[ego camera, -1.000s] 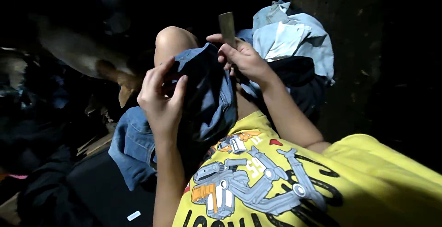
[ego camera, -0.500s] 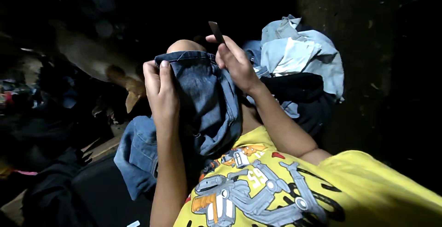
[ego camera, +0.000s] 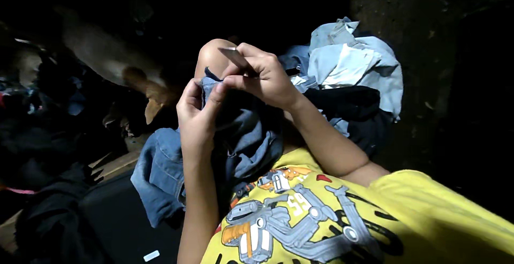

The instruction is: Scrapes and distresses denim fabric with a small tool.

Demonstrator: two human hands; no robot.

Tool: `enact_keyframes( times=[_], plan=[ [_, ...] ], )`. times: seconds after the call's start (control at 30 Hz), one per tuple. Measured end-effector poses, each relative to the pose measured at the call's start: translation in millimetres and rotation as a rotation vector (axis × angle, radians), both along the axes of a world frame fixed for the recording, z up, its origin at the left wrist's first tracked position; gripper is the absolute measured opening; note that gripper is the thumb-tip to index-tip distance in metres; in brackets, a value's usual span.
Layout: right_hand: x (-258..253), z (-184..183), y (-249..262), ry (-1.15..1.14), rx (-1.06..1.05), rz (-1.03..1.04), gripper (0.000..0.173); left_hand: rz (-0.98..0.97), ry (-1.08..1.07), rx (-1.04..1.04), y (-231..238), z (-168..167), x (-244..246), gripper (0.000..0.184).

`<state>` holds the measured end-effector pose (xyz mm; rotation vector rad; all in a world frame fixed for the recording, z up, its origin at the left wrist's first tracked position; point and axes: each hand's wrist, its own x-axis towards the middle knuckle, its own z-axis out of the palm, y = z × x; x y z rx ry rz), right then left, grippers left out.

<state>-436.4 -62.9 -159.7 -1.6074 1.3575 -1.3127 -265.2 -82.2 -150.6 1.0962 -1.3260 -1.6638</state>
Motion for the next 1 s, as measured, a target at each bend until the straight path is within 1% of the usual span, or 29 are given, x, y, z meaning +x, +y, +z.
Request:
enact_keyframes(
  times=[0.07,0.1,0.13,0.2,0.23,0.27,0.37,0.43,0.53,0.67,0.77,0.9,1.0],
  plan=[
    [1,1,3,-0.045,0.098,-0.016,0.013,0.073,0.012,0.056,1,1,-4,0.007],
    [1,2,5,-0.030,0.122,-0.042,0.017,0.105,0.006,0.080,1,2,-6,0.008],
    [-1,4,7,-0.007,0.139,-0.064,0.024,0.127,-0.002,0.096,1,3,-8,0.008],
    [-7,8,16,0.053,0.161,-0.074,0.048,0.162,-0.011,0.106,2,5,-10,0.010],
    [-10,9,22,0.097,0.162,-0.090,0.055,0.176,-0.008,0.104,3,4,-11,0.010],
    [-12,12,29,0.168,0.166,-0.106,0.056,0.182,-0.005,0.102,3,4,-12,0.011],
    [-8,27,52,0.420,0.233,-0.119,0.048,0.192,0.015,0.121,3,5,-13,0.013],
    [-1,25,60,0.487,0.235,-0.133,0.047,0.183,0.022,0.127,3,5,-13,0.016],
    [7,18,61,0.526,0.183,-0.167,0.047,0.165,0.050,0.107,6,5,-13,0.017],
    [11,8,54,0.582,0.100,-0.202,0.045,0.155,0.035,0.055,10,0,-12,0.013],
    [11,1,48,0.540,0.069,-0.176,0.044,0.136,-0.004,0.002,11,-2,-12,0.013],
    [7,6,49,0.497,0.099,-0.116,0.045,0.154,-0.019,-0.017,11,-3,-11,0.013],
    [4,5,48,0.526,0.085,-0.133,0.044,0.097,-0.012,-0.058,11,-6,-10,0.013]
  ],
)
